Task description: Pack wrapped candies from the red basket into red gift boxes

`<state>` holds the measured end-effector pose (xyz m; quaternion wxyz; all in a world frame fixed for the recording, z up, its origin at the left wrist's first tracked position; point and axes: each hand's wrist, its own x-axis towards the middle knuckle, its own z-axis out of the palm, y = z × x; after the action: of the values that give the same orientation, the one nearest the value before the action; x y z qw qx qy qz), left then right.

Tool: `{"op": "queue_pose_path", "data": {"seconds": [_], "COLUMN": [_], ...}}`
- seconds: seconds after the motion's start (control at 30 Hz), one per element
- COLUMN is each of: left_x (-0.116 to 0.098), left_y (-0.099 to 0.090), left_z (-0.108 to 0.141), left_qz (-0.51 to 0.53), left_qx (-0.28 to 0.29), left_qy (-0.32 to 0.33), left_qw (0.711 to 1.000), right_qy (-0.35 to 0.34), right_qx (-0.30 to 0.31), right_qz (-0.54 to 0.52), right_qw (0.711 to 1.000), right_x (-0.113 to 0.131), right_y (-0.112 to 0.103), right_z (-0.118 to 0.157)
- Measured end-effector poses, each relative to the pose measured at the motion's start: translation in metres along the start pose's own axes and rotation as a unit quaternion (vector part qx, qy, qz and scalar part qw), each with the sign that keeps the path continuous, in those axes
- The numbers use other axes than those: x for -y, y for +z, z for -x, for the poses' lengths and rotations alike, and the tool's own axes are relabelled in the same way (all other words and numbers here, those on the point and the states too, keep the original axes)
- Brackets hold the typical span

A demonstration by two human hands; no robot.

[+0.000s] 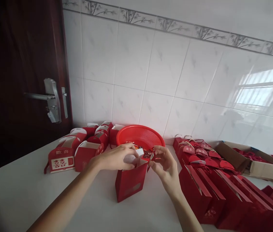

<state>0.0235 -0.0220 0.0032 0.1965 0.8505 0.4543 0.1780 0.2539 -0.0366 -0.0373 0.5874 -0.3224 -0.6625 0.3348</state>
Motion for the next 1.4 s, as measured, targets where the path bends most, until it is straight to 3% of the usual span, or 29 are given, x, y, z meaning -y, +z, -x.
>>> {"op": "queue_pose_path", "data": {"seconds": [0.2, 0.37, 0.57, 0.77, 1.07, 1.27, 1.4], "left_x": [-0.002, 0.001, 0.006, 0.007, 0.010, 0.008, 0.009], "left_y": [0.001, -0.003, -0.013, -0.012, -0.008, -0.008, -0.005], "left_z": [0.002, 0.003, 0.006, 0.006, 0.000, -0.004, -0.011], "left_qz": [-0.009, -0.005, 0.006, 0.001, -0.025, -0.018, 0.088], "left_qx": [-0.007, -0.022, -0.007, -0.014, -0.025, -0.027, -0.037], "left_qy": [-0.014, 0.017, 0.002, 0.002, 0.011, 0.009, 0.053], "left_qw": [1.000, 1.000, 1.000, 1.000, 0.999, 0.999, 0.994], "right_qy": [0.000, -0.008, -0.001, 0.001, 0.020, 0.062, 0.060], "right_qx": [0.013, 0.037, 0.075, 0.113, 0.099, 0.197, 0.153], "right_qz": [0.024, 0.077, 0.141, 0.157, 0.155, 0.076, 0.063], "right_qw": [1.000, 0.996, 0.987, 0.981, 0.983, 0.975, 0.984], "right_x": [-0.014, -0.021, -0.027, -0.030, -0.034, -0.038, -0.049], "right_y": [0.030, 0.038, 0.035, 0.034, 0.023, 0.014, 0.010], "right_z": [-0.016, -0.020, -0.027, -0.029, -0.035, -0.033, -0.025]}}
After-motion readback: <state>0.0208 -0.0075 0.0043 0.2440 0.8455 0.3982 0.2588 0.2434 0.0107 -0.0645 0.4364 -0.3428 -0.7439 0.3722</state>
